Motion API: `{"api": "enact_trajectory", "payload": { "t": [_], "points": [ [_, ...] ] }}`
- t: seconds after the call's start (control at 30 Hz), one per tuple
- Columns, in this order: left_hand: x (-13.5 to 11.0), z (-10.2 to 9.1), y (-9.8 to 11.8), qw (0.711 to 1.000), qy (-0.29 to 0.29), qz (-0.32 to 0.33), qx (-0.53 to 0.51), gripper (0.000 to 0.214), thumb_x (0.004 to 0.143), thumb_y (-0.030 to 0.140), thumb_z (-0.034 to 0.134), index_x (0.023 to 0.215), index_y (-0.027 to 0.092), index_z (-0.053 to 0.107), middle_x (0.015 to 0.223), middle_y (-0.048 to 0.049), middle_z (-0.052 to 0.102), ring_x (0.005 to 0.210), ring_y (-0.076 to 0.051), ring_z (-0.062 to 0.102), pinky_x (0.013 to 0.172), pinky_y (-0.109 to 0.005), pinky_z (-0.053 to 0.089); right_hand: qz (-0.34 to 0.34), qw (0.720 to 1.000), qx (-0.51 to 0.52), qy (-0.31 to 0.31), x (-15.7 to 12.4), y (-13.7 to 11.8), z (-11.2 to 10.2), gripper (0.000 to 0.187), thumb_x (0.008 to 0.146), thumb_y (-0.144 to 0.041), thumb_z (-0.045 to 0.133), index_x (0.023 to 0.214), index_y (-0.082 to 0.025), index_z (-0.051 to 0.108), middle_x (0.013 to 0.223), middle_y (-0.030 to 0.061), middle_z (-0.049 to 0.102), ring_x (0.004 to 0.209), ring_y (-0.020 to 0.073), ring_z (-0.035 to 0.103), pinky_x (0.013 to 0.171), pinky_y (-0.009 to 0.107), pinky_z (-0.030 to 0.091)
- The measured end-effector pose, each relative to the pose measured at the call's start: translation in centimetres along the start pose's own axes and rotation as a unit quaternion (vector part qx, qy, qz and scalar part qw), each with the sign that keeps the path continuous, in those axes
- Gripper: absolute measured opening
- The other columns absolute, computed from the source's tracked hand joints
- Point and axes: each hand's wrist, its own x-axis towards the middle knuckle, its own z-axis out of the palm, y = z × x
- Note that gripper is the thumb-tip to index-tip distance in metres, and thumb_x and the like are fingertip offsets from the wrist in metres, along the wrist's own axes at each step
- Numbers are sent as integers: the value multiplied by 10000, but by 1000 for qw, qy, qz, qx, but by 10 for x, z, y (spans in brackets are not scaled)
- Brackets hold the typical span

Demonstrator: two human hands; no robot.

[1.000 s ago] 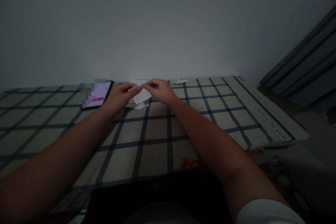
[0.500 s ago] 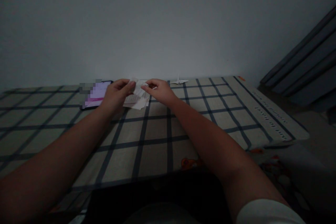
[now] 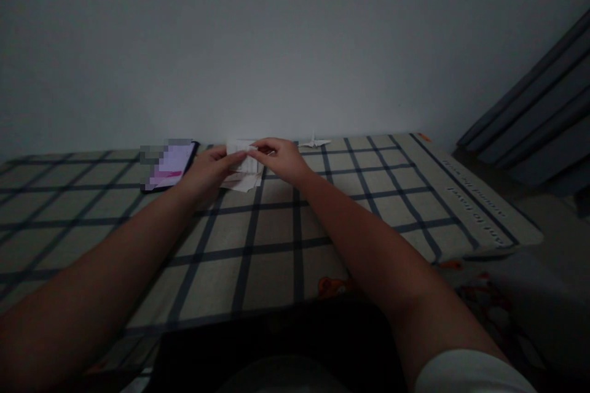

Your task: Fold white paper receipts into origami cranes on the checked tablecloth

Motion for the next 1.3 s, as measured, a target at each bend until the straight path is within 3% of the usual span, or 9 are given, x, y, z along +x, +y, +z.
{"api": "enact_trajectory", "payload": {
  "t": [0.2, 0.37, 0.53, 0.83, 1.0, 1.3],
  "points": [
    [1, 1, 4, 994, -18, -63, -87, 362, 694, 433, 789, 930, 166, 724, 880, -77, 741, 704, -181, 685, 669, -315, 555, 11, 997, 75, -27, -1, 4, 0, 328, 853, -386, 642, 1110, -191, 704, 1001, 60, 712, 879, 146, 648, 828, 317, 549],
    [2, 1, 9, 993, -22, -68, -93, 346, 688, 400, 789, 917, 153, 712, 882, -88, 738, 757, -205, 696, 709, -343, 579, -4, 998, 54, -18, 0, 3, -1, 250, 833, -316, 661, 1038, -186, 722, 1026, 66, 717, 917, 159, 655, 864, 336, 545],
    [2, 1, 7, 986, -24, -94, -138, 322, 690, 362, 806, 929, 161, 729, 921, -80, 737, 771, -184, 687, 680, -300, 585, -23, 999, 25, -11, 2, 3, -2, 203, 826, -311, 673, 976, -192, 736, 985, 61, 733, 909, 165, 666, 865, 341, 538],
    [0, 1, 3, 987, -24, -88, -132, 353, 671, 383, 836, 925, 155, 743, 899, -94, 753, 720, -194, 698, 670, -321, 584, -16, 1000, 18, -7, 1, 3, -4, 202, 820, -308, 682, 974, -191, 740, 999, 62, 731, 926, 166, 665, 888, 346, 532],
    [0, 1, 4, 992, -4, -69, -109, 396, 656, 413, 840, 934, 148, 742, 900, -105, 757, 703, -211, 698, 645, -331, 571, 33, 997, 66, -10, 2, 5, -2, 310, 869, -365, 623, 1109, -185, 699, 960, 60, 714, 847, 146, 651, 773, 302, 556],
    [-5, 4, 10, 997, 24, -52, -46, 458, 629, 489, 841, 915, 141, 761, 878, -106, 756, 701, -210, 689, 632, -309, 541, 19, 998, 38, -48, 2, 7, -2, 320, 814, -468, 676, 862, -154, 715, 840, 47, 697, 782, 142, 607, 733, 278, 495]
  ]
}}
